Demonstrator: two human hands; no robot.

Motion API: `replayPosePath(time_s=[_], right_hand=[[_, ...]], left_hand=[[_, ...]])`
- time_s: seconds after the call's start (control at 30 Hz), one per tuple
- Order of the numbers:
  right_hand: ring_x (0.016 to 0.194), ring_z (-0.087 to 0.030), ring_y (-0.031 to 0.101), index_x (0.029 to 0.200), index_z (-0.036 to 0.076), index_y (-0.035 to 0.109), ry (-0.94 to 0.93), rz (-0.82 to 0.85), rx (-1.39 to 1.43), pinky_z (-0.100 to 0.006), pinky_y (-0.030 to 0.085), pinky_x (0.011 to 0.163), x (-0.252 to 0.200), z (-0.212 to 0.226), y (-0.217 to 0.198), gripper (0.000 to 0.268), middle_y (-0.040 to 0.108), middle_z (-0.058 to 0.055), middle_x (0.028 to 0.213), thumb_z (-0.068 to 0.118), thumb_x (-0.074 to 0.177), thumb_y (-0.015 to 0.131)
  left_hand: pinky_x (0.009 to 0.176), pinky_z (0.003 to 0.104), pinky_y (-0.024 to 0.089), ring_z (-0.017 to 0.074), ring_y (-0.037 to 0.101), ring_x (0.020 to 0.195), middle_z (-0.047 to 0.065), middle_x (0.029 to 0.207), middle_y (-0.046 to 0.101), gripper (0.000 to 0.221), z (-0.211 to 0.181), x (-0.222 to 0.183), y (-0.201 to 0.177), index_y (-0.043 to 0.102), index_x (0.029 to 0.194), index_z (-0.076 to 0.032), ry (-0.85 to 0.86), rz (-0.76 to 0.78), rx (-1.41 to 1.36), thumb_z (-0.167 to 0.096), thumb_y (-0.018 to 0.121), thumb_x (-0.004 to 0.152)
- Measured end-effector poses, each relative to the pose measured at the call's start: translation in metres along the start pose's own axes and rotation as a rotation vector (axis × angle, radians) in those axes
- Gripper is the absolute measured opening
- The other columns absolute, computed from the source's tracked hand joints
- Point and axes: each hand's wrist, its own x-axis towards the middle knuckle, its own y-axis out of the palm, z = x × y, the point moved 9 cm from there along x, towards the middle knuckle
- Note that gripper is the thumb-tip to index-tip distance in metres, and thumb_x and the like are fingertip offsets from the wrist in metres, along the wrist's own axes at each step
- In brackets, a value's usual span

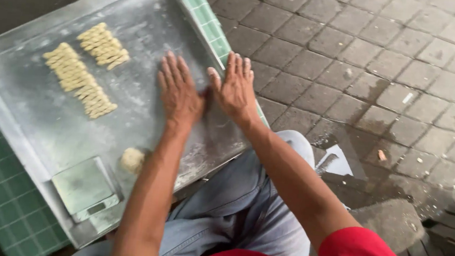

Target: Weighing dough portions and braiding them into decorative shapes on a metal tray.

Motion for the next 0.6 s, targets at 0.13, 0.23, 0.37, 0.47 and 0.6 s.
replayPosePath(time_s=[0.13, 0.23, 0.37, 0.47, 0.6], right_hand=[[0.148, -0.058, 0.031, 0.158, -0.008, 0.032, -0.033, 0.047, 0.037, -0.070, 0.034, 0.115, -0.002, -0.005, 0.013, 0.083, 0.043, -0.036, 0.154, 0.059, 0.110, 0.038], [0.146, -0.060, 0.031, 0.158, -0.010, 0.032, -0.061, 0.040, 0.053, -0.072, 0.032, 0.115, -0.006, 0.002, 0.008, 0.078, 0.042, -0.039, 0.154, 0.054, 0.112, 0.038], [0.144, -0.061, 0.032, 0.158, -0.013, 0.034, -0.085, 0.031, 0.000, -0.073, 0.030, 0.113, -0.008, -0.001, 0.008, 0.076, 0.043, -0.043, 0.152, 0.050, 0.116, 0.040], [0.143, -0.062, 0.030, 0.157, -0.015, 0.033, -0.132, -0.003, 0.037, -0.070, 0.025, 0.113, -0.007, 0.001, 0.008, 0.077, 0.042, -0.042, 0.153, 0.050, 0.116, 0.037], [0.134, -0.063, 0.047, 0.148, -0.028, 0.038, -0.432, -0.214, -0.082, -0.065, 0.028, 0.117, -0.014, -0.004, 0.007, 0.068, 0.051, -0.051, 0.142, 0.030, 0.115, 0.046]], left_hand=[[0.125, 0.060, 0.023, 0.0508, 0.021, 0.155, 0.035, 0.165, 0.021, 0.110, -0.018, -0.060, -0.017, 0.033, 0.157, 0.009, -0.073, 0.111, -0.061, -0.064, 0.071, 0.084], [0.126, 0.059, 0.024, 0.0511, 0.029, 0.152, 0.036, 0.163, 0.028, 0.102, -0.018, -0.068, -0.023, 0.038, 0.153, 0.010, -0.114, 0.052, -0.097, -0.056, 0.076, 0.085], [0.128, 0.057, 0.025, 0.0466, 0.037, 0.152, 0.034, 0.159, 0.039, 0.091, -0.015, -0.059, -0.020, 0.043, 0.151, 0.007, -0.143, -0.039, -0.128, -0.049, 0.073, 0.085], [0.130, 0.057, 0.024, 0.0439, 0.037, 0.154, 0.030, 0.162, 0.037, 0.090, -0.005, -0.039, -0.002, 0.040, 0.154, 0.003, -0.143, -0.073, -0.068, -0.053, 0.063, 0.088], [0.129, 0.053, 0.025, 0.0386, 0.031, 0.157, 0.021, 0.170, 0.029, 0.087, -0.002, -0.010, 0.011, 0.039, 0.158, -0.006, -0.152, -0.056, 0.023, -0.067, 0.024, 0.098]])
